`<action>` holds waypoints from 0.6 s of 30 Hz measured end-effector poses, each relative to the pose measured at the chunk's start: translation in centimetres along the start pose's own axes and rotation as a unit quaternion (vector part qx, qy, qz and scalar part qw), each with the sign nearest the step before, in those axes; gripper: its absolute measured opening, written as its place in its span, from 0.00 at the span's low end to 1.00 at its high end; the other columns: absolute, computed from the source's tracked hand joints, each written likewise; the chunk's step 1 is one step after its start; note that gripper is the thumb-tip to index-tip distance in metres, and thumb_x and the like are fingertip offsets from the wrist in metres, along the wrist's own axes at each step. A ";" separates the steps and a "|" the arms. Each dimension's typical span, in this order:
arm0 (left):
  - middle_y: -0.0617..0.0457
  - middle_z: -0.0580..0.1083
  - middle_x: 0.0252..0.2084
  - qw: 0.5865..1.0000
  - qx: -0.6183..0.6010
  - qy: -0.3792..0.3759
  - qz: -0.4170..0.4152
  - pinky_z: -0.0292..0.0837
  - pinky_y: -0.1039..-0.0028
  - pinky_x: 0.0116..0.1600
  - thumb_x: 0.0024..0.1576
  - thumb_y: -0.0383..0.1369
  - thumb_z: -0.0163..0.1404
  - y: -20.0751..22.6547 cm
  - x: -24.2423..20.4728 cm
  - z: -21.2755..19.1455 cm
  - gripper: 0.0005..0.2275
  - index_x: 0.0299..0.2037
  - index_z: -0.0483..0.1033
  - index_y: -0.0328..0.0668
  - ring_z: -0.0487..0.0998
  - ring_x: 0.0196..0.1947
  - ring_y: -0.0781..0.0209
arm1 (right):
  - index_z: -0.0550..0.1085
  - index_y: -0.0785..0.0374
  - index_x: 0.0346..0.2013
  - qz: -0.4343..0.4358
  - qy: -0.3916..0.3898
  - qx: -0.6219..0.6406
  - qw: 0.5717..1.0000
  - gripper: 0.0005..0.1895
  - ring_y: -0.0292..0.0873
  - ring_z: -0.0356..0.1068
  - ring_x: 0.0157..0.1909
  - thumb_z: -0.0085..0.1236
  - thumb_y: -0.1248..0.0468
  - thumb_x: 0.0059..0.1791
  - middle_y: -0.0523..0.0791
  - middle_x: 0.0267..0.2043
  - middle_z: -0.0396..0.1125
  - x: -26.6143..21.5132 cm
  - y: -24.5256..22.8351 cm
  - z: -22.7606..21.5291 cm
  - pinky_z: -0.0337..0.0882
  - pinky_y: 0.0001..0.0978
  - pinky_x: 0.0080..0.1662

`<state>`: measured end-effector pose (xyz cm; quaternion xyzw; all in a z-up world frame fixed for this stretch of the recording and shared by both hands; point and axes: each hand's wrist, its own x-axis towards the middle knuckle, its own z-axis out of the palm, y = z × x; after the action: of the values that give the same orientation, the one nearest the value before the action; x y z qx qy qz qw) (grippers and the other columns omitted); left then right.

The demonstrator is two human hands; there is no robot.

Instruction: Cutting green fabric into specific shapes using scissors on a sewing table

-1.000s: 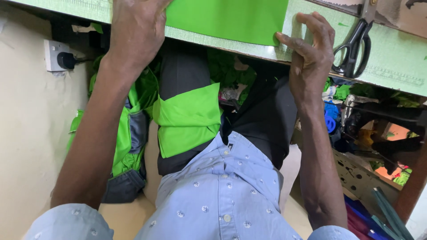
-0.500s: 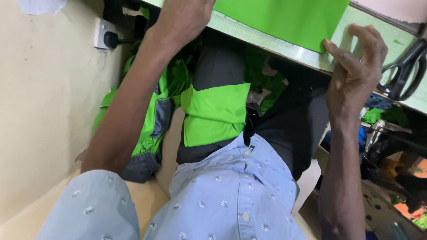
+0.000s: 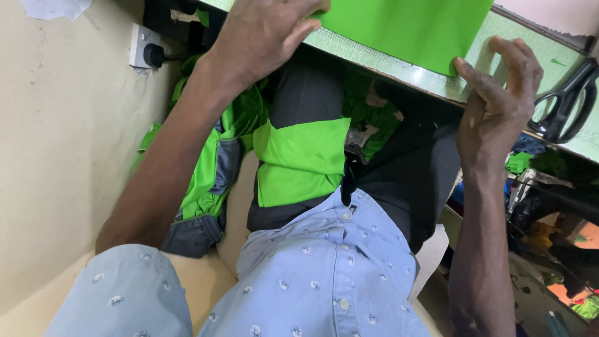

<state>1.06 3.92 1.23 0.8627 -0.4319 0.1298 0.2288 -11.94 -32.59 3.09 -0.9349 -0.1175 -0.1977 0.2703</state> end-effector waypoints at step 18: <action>0.48 0.74 0.48 0.989 0.114 0.090 0.040 0.71 0.63 0.65 0.60 0.27 0.70 5.1 1.1 3.6 0.11 0.47 0.80 0.35 0.74 0.53 0.53 | 0.74 0.78 0.58 0.187 -0.042 -0.254 0.948 0.15 0.58 0.78 0.41 0.71 0.74 0.62 0.61 0.47 0.76 -4.1 3.2 -8.1 0.75 0.49 0.32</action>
<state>-2.26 -1.32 0.06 0.8500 -0.4264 0.2642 0.1608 -16.99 -40.17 6.09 -0.9852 0.1023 -0.1277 0.0512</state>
